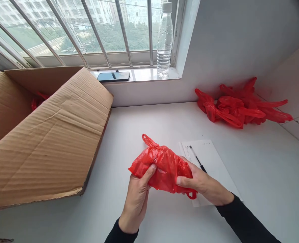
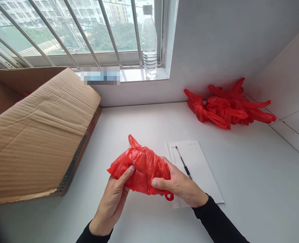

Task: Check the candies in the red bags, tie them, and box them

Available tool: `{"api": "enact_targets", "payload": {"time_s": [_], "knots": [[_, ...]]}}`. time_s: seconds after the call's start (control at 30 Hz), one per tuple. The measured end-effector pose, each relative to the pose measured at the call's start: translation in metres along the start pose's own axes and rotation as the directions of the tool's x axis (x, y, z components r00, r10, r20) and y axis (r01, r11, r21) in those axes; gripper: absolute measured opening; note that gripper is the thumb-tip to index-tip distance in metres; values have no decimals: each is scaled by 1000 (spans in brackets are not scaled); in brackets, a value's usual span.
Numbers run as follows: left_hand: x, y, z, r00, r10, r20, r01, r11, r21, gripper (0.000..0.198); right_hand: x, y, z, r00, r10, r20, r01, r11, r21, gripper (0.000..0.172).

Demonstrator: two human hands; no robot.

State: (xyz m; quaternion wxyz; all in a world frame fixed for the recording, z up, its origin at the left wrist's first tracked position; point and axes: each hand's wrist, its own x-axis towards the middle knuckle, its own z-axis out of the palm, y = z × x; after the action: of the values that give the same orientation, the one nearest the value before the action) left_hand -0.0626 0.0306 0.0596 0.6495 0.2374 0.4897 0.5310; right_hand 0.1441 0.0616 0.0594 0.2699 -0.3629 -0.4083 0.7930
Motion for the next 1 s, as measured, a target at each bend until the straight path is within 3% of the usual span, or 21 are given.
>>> {"api": "enact_targets", "payload": {"time_s": [0.2,0.4,0.8,1.0], "knots": [[-6,5,2,995,-45,89,41,998,37,35,2,5,3,999,-30,-29,30,999,-18,48],[-7,5,11,958,-1,287,-23,997,80,44,2,3,6,988,-108,-109,101,993,-68,39],[5,-3,1,979,32,202,-63,986,154,23,-1,-4,3,989,-133,-69,123,984,-129,38],[2,8,-10,951,60,304,-91,992,90,29,1,-5,-5,973,-172,-151,133,962,-237,35]]}}
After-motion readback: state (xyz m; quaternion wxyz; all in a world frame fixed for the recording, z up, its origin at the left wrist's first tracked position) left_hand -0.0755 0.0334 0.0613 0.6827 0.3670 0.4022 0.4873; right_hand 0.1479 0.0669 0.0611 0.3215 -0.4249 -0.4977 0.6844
